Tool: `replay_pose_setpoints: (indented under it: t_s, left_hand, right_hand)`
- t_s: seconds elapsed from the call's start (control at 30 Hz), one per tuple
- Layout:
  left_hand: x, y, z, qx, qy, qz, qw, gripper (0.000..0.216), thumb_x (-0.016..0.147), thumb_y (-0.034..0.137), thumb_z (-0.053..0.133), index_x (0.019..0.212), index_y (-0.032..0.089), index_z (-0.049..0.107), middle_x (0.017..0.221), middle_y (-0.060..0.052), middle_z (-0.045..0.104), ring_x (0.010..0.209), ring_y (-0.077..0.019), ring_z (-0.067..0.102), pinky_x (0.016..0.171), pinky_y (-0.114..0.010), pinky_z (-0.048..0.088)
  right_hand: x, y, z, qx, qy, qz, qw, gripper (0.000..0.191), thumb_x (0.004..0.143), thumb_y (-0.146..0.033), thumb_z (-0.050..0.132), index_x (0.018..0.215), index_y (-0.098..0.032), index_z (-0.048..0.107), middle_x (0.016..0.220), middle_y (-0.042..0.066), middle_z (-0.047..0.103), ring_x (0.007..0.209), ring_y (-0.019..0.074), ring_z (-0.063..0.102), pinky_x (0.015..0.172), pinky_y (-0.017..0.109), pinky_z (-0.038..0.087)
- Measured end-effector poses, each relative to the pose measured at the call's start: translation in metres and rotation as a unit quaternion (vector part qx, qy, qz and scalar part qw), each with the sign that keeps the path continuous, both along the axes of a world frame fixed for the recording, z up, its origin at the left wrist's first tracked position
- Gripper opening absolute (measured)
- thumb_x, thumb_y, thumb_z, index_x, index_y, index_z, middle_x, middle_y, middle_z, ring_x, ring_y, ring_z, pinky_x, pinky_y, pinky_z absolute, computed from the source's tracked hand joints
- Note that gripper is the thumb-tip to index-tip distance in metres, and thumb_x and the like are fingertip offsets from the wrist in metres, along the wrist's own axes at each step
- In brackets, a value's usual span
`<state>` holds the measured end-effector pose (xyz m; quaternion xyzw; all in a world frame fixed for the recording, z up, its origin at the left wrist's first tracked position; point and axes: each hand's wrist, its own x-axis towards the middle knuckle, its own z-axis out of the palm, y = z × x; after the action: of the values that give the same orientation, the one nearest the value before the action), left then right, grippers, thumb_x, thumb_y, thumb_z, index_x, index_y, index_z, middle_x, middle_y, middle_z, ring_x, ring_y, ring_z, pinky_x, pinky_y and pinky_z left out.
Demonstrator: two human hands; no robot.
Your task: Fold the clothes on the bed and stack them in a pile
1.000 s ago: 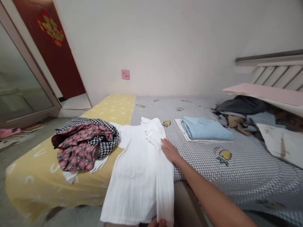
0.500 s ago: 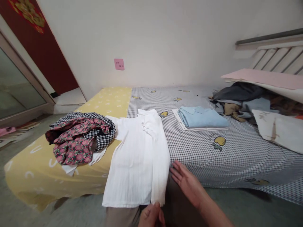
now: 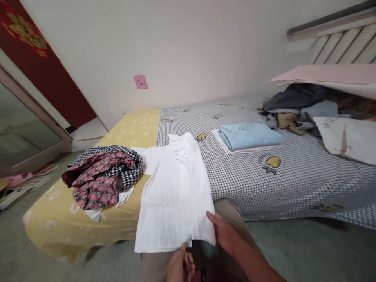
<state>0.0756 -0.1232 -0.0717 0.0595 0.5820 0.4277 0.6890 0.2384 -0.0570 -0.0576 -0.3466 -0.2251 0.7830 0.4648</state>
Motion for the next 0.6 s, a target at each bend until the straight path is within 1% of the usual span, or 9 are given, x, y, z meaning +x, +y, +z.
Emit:
replay_pose_setpoints:
  t_s: [0.1, 0.2, 0.27, 0.33, 0.37, 0.43, 0.5, 0.53, 0.6]
  left_hand:
    - [0.000, -0.004, 0.001, 0.038, 0.007, 0.000, 0.999, 0.065, 0.041, 0.064, 0.088, 0.044, 0.019, 0.042, 0.045, 0.003, 0.052, 0.039, -0.0055, 0.044, 0.041, -0.018, 0.032]
    - [0.001, -0.010, -0.010, 0.047, 0.008, -0.035, 0.998, 0.065, 0.040, 0.068, 0.087, 0.046, 0.019, 0.044, 0.049, 0.002, 0.055, 0.043, -0.0067, 0.047, 0.045, -0.019, 0.034]
    - [0.000, -0.015, -0.019, 0.027, 0.000, -0.064, 0.998, 0.059, 0.045, 0.064, 0.088, 0.055, 0.018, 0.052, 0.059, 0.001, 0.061, 0.051, -0.0093, 0.055, 0.049, -0.020, 0.037]
    - [0.001, -0.019, -0.025, -0.007, -0.006, -0.070, 0.997, 0.054, 0.048, 0.057, 0.090, 0.072, 0.019, 0.060, 0.077, 0.000, 0.067, 0.065, -0.0132, 0.064, 0.055, -0.021, 0.041]
    - [0.001, -0.020, -0.026, -0.028, -0.008, -0.059, 0.998, 0.054, 0.050, 0.053, 0.091, 0.082, 0.021, 0.061, 0.088, 0.000, 0.069, 0.073, -0.0149, 0.067, 0.059, -0.022, 0.043]
    - [0.003, -0.019, -0.025, -0.063, -0.020, -0.018, 0.998, 0.054, 0.058, 0.045, 0.089, 0.098, 0.025, 0.059, 0.109, -0.002, 0.068, 0.088, -0.0173, 0.069, 0.067, -0.024, 0.047]
    - [0.005, -0.017, -0.022, -0.071, -0.046, 0.016, 0.996, 0.049, 0.068, 0.039, 0.083, 0.107, 0.026, 0.056, 0.122, -0.004, 0.065, 0.096, -0.0179, 0.069, 0.076, -0.026, 0.049]
    - [0.006, -0.017, -0.021, -0.068, -0.059, 0.020, 0.996, 0.046, 0.071, 0.037, 0.080, 0.109, 0.026, 0.055, 0.123, -0.005, 0.066, 0.096, -0.0179, 0.069, 0.078, -0.027, 0.049]
    - [0.006, -0.016, -0.024, -0.062, -0.070, -0.003, 0.996, 0.041, 0.075, 0.039, 0.077, 0.107, 0.023, 0.057, 0.111, -0.006, 0.069, 0.090, -0.0170, 0.069, 0.077, -0.027, 0.048]
  right_hand:
    - [0.005, -0.010, 0.012, -0.006, -0.019, -0.026, 0.999, 0.051, 0.074, -0.047, 0.077, 0.117, -0.022, 0.065, 0.114, 0.008, 0.075, 0.109, 0.0298, 0.067, 0.095, 0.043, 0.051]
    - [0.007, -0.019, 0.022, -0.011, -0.068, -0.036, 0.997, 0.051, 0.069, -0.045, 0.078, 0.113, -0.022, 0.064, 0.111, 0.008, 0.076, 0.104, 0.0316, 0.069, 0.091, 0.046, 0.053]
    - [0.008, -0.022, 0.027, 0.001, -0.109, -0.047, 0.993, 0.047, 0.070, -0.044, 0.075, 0.110, -0.022, 0.063, 0.109, 0.007, 0.076, 0.102, 0.0318, 0.069, 0.089, 0.046, 0.054]
    - [0.011, -0.023, 0.031, 0.019, -0.164, -0.058, 0.985, 0.044, 0.072, -0.044, 0.072, 0.110, -0.023, 0.062, 0.110, 0.006, 0.075, 0.100, 0.0310, 0.069, 0.087, 0.044, 0.055]
    - [0.013, -0.023, 0.034, 0.029, -0.197, -0.061, 0.978, 0.044, 0.073, -0.043, 0.071, 0.111, -0.024, 0.061, 0.110, 0.006, 0.075, 0.100, 0.0304, 0.069, 0.087, 0.043, 0.055]
    - [0.019, -0.025, 0.038, 0.046, -0.270, -0.063, 0.960, 0.047, 0.072, -0.040, 0.069, 0.115, -0.024, 0.059, 0.111, 0.006, 0.074, 0.100, 0.0293, 0.069, 0.085, 0.041, 0.055]
    - [0.025, -0.030, 0.040, 0.053, -0.344, -0.051, 0.936, 0.059, 0.071, -0.038, 0.065, 0.128, -0.024, 0.053, 0.108, 0.006, 0.075, 0.094, 0.0282, 0.070, 0.079, 0.040, 0.056]
    - [0.028, -0.033, 0.040, 0.056, -0.382, -0.040, 0.922, 0.066, 0.071, -0.037, 0.063, 0.135, -0.024, 0.049, 0.105, 0.006, 0.075, 0.090, 0.0276, 0.070, 0.074, 0.039, 0.057]
    - [0.036, -0.042, 0.038, 0.083, -0.460, -0.017, 0.884, 0.074, 0.071, -0.035, 0.061, 0.143, -0.023, 0.044, 0.104, 0.007, 0.075, 0.085, 0.0265, 0.071, 0.069, 0.038, 0.056]
